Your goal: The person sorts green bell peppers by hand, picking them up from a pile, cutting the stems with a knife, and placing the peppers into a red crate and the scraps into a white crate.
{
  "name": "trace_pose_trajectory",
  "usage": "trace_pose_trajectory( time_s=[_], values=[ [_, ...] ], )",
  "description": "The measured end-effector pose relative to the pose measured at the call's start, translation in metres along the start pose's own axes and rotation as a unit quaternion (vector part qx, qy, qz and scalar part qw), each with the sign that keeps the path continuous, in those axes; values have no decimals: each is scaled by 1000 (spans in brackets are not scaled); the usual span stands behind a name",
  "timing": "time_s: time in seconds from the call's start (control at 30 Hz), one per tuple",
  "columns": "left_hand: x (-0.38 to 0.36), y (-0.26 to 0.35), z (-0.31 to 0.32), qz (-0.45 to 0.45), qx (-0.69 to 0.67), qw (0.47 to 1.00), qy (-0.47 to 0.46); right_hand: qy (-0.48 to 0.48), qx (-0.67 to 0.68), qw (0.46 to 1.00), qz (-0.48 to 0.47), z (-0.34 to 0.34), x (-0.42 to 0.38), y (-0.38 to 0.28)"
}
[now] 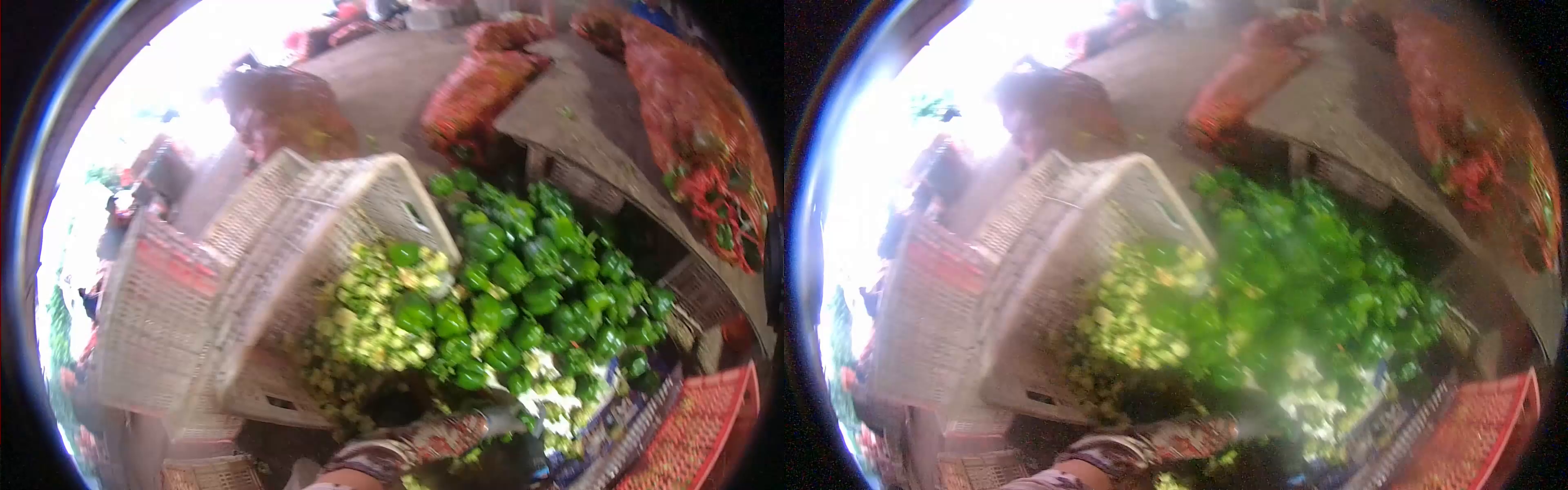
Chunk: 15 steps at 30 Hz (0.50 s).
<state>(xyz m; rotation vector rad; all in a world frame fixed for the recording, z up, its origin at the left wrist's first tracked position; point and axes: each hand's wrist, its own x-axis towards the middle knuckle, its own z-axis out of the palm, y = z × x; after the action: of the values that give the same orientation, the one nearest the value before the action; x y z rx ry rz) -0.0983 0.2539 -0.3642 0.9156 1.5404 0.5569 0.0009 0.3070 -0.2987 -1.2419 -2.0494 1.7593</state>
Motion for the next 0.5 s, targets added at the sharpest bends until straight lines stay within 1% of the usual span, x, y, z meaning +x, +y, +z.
trace_pose_trajectory(
  time_s=[0.03,0.07,0.1,0.17,0.27,0.3,0.4,0.5],
  values=[
    [5,-5,-2,27,43,999,-12,2,1,1000,2,2,1,-2],
    [8,-8,9,-15,-20,1000,10,4,7,1000,1,1,-1,-1],
    [32,-39,26,4,-9,1000,26,9,-4,1000,8,1,0,0],
    [-21,21,-10,5,-2,999,38,13,-8,1000,14,1,0,-1],
    [-15,1,-3,96,-91,989,72,20,-5,1000,12,-2,-5,-3],
    [-11,-4,4,112,-107,985,72,22,-3,1000,11,-4,-8,0],
    [-32,-17,-8,123,-102,984,85,34,13,999,9,-7,-25,6],
    [-46,-24,-19,155,-76,980,100,55,45,997,18,-13,-46,7]
  ],
)
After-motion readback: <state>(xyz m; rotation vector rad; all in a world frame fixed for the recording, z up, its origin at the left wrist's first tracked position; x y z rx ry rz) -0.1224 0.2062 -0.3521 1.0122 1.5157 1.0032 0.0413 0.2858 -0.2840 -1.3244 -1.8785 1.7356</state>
